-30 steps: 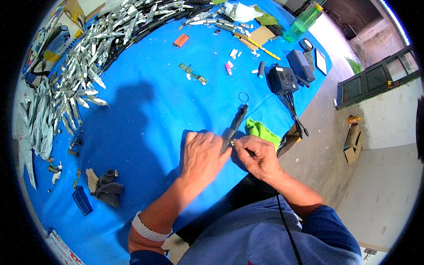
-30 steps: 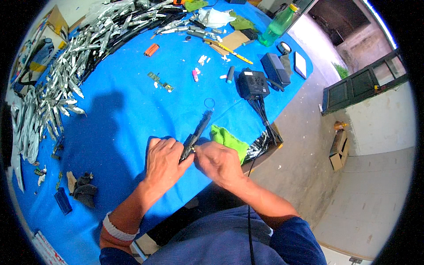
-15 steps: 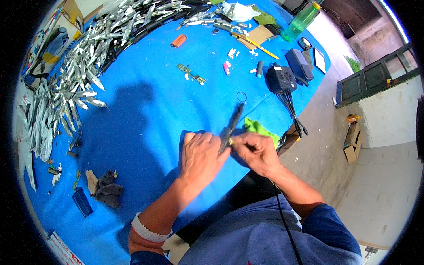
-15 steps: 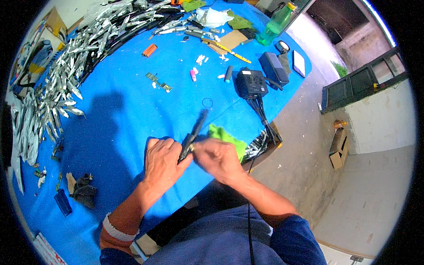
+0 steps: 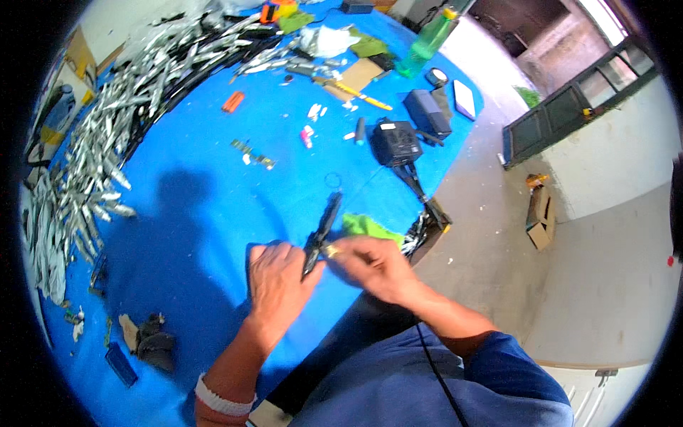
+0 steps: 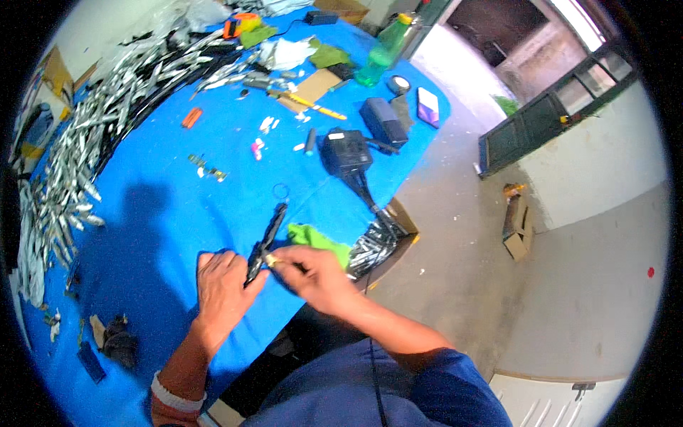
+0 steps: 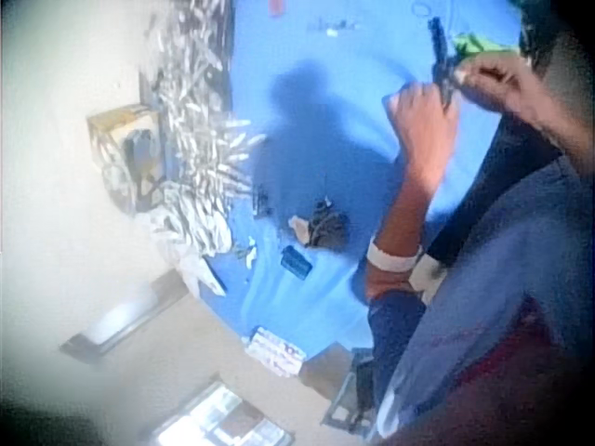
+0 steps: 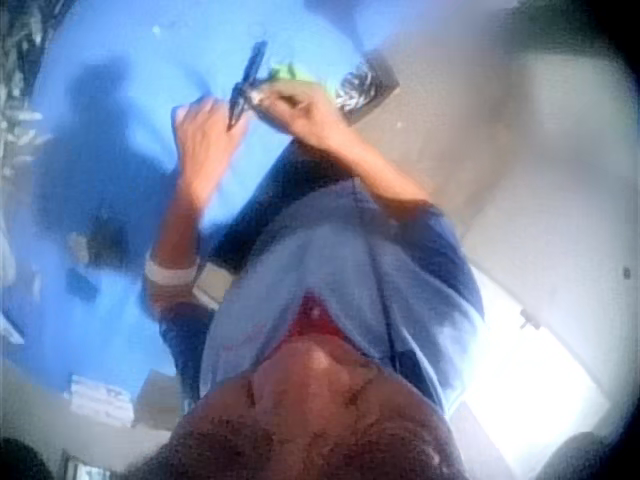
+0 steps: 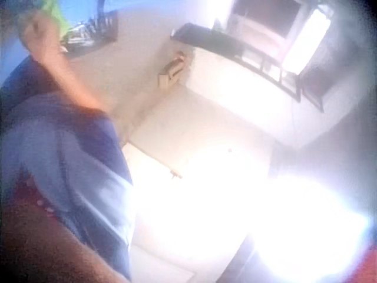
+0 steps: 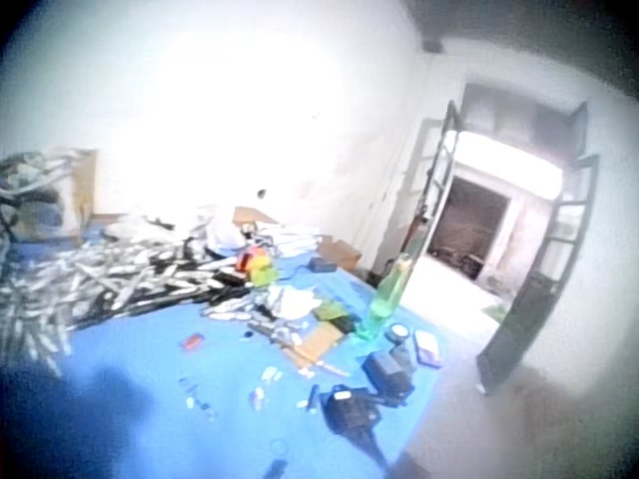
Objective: The person uses a soldering iron to work on a small electronic component held in their left hand. They briefly pick up a green bottle and pour liquid onto the component before continuing to solder. The workspace is cluttered with various electronic parts and tools.
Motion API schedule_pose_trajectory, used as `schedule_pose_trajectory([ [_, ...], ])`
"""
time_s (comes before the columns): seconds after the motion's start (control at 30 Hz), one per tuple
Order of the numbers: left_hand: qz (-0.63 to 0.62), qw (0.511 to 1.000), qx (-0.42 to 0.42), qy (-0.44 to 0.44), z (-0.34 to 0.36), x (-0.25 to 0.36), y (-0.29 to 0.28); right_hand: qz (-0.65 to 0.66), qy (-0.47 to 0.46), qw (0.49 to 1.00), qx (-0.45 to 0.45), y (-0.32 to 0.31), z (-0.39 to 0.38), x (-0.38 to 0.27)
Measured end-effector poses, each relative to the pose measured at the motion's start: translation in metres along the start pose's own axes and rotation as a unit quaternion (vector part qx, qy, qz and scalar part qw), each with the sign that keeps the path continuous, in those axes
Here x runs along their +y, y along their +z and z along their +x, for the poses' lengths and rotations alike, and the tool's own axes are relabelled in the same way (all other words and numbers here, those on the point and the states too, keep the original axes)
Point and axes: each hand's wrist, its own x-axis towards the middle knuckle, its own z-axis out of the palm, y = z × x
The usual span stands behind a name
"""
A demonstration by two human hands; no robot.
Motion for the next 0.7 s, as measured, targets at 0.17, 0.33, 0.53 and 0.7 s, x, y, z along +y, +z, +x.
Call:
schedule_pose_trajectory([
  [0.17, 0.013, 1.0, -0.023, -0.003, 0.003, 0.003, 0.0, -0.135, -0.098, 0.986, 0.014, 0.005, 0.009, -0.003],
  [0.33, 0.01, 0.999, -0.04, -0.009, 0.002, 0.005, -0.001, -0.212, -0.159, 0.961, 0.085, 0.005, 0.017, 0.013],
  [0.53, 0.013, 1.0, -0.019, -0.002, -0.001, 0.004, 0.002, -0.198, -0.156, 0.967, 0.035, 0.015, 0.006, 0.016],
  [0.7, 0.031, 0.999, 0.007, 0.01, -0.003, 0.003, 0.007, -0.171, -0.184, 0.968, 0.008, 0.011, 0.007, 0.016],
])
